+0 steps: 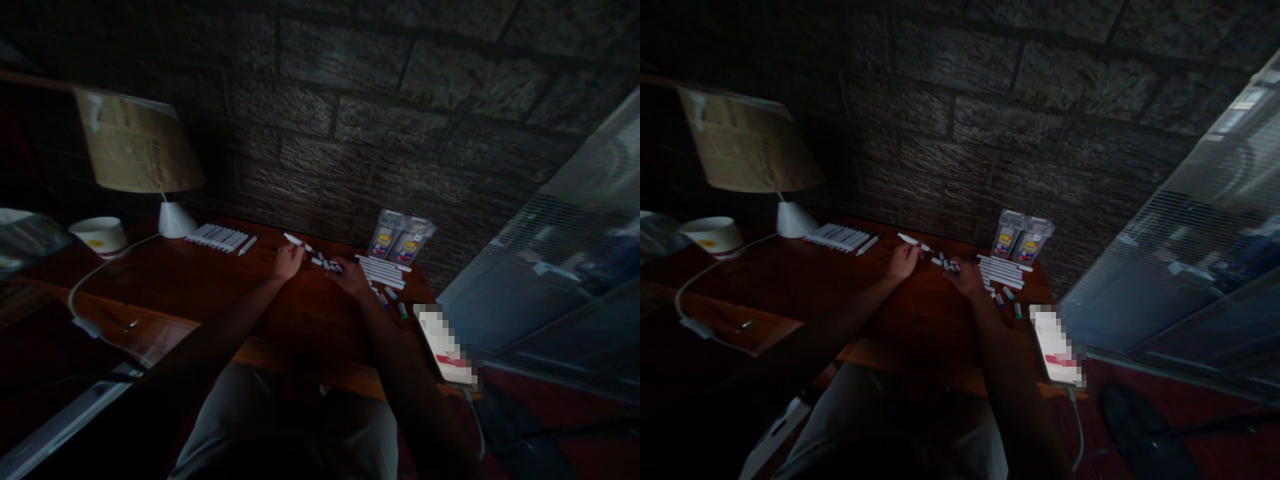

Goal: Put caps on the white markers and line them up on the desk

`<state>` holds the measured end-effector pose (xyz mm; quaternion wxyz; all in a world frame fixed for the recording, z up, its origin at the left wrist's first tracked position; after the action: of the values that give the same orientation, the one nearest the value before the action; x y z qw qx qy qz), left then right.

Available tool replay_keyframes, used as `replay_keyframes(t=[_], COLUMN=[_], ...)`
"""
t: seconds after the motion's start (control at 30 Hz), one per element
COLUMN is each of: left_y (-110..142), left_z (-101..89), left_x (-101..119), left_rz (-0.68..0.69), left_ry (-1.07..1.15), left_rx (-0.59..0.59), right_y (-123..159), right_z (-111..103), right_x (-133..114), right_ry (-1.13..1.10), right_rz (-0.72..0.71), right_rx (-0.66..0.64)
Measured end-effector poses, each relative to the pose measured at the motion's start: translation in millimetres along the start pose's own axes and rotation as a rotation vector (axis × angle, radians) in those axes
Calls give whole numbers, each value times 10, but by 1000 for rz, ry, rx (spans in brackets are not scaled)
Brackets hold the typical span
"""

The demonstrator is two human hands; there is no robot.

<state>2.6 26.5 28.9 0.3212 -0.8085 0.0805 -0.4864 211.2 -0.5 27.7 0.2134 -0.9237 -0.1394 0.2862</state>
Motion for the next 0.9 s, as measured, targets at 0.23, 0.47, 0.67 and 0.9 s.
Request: replay_keyframes(t=[0.23, 0.47, 0.67, 0.9], left_y=[34, 39, 37, 51], left_z=[-24, -10, 32, 23], left_x=[88, 87, 45, 60], left_rz=[63, 69, 33, 40], left_ry=[21, -5, 14, 16], left_rx=[18, -23, -76, -103], right_y=[-15, -14, -26, -42], right_z=[-37, -2, -22, -37], right_x=[-12, 1, 34, 133], right_ry=[-62, -95, -34, 13], right_rz=[56, 32, 57, 76], right_rx=[88, 90, 91, 207])
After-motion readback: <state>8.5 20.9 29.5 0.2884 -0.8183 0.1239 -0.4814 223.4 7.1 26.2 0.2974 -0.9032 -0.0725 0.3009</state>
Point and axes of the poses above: each hand's wrist, its own y-axis away from the middle knuckle, its own z-axis out of the palm, x = y × z, the point moved 4 cm from there along -y, towards the middle knuckle, and after that the axes turned 9 degrees about x, right-handed, at the moved point
